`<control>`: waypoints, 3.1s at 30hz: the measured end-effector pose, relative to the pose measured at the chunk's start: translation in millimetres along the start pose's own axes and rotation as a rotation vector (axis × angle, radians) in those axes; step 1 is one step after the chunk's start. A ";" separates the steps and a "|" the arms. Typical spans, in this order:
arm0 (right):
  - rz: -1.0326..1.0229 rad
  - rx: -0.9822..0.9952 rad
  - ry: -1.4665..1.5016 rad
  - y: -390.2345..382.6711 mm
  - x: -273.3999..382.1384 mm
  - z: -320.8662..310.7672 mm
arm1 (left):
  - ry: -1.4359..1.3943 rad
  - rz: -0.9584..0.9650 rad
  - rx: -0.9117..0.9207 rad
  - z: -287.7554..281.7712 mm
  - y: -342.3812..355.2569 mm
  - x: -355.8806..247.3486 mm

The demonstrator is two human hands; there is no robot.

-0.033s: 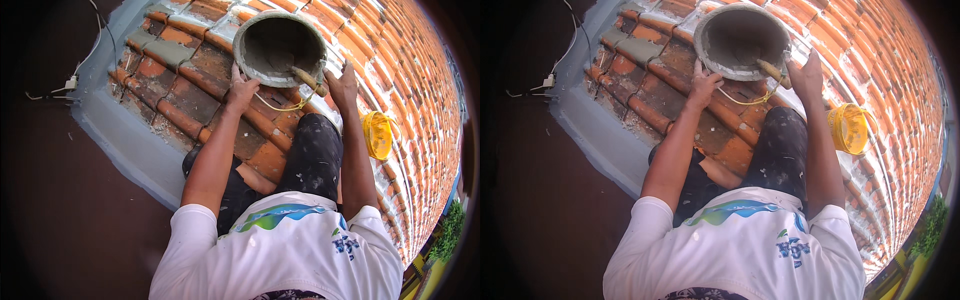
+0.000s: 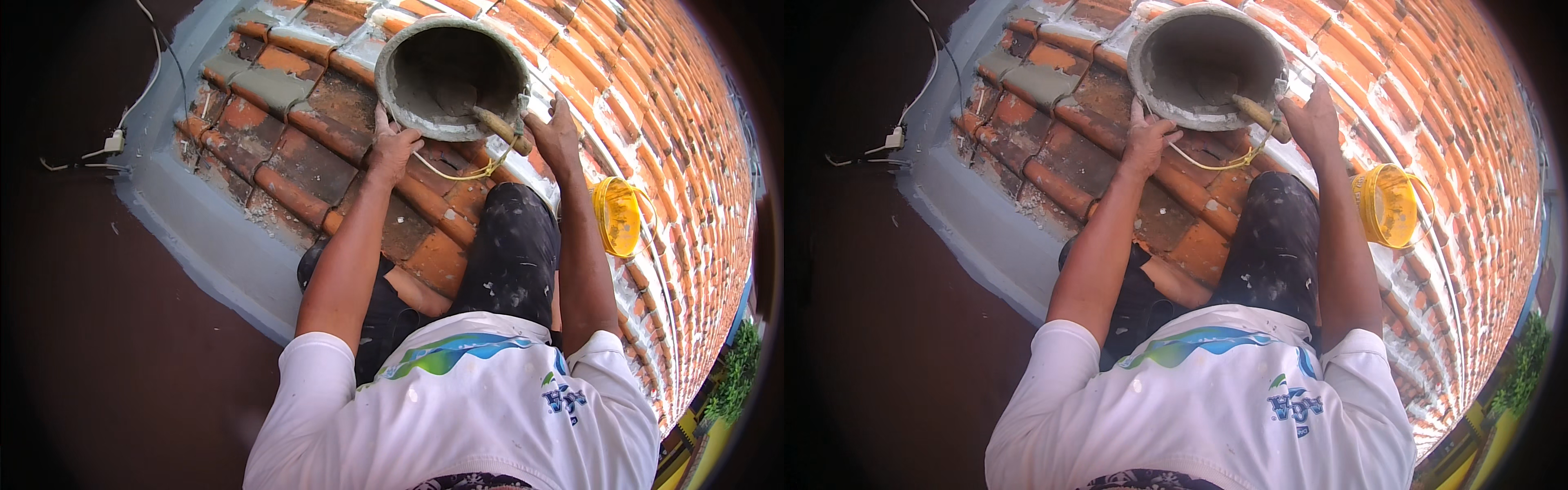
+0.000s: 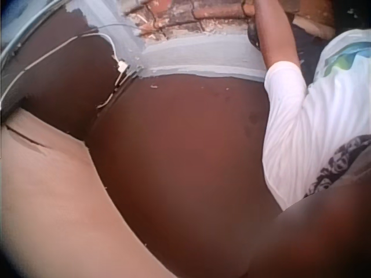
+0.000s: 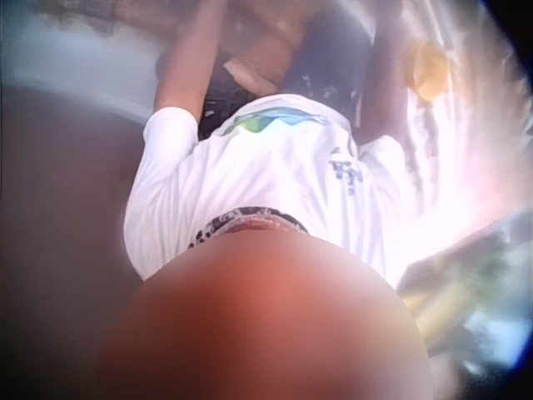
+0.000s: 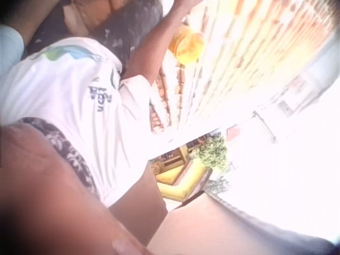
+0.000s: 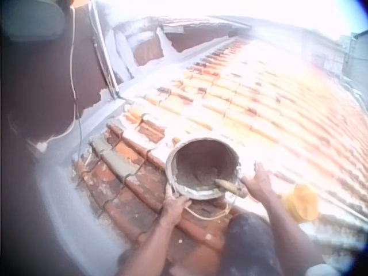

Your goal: The person scoops mortar from a bucket with a trowel and spreads it between rows of terracotta roof tiles. They repeatedly smooth the mortar along the tile ridges and gaps while kneeling on the roof.

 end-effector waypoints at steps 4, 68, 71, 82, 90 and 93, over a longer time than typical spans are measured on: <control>0.093 0.286 0.417 27.6 -3.1 31.8 | -0.124 -0.051 -0.027 4.3 10.1 7.9; -0.527 0.294 -0.394 -22.3 12.3 -6.6 | 0.342 0.215 0.300 42.4 -19.7 -60.1; -0.357 0.420 -0.314 -23.1 2.7 4.5 | 0.367 0.177 0.292 42.5 -20.7 -59.3; 0.153 0.578 0.199 -115.4 20.7 -23.5 | 0.612 0.514 -0.195 38.4 14.2 -53.3; -0.219 0.123 0.009 -113.2 34.9 -7.3 | 0.416 0.467 -0.353 41.3 89.3 -91.2; -0.287 0.042 0.081 -120.9 34.3 32.5 | 0.187 0.258 -0.364 43.7 94.9 -91.1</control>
Point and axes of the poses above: each hand's wrist, its own y-axis towards the middle knuckle, its own z-axis out of the palm, x = y × z, the point moved 4 cm from there along y, towards the middle knuckle, and after that the axes turned 12 degrees about -x, right-handed, at the moved point
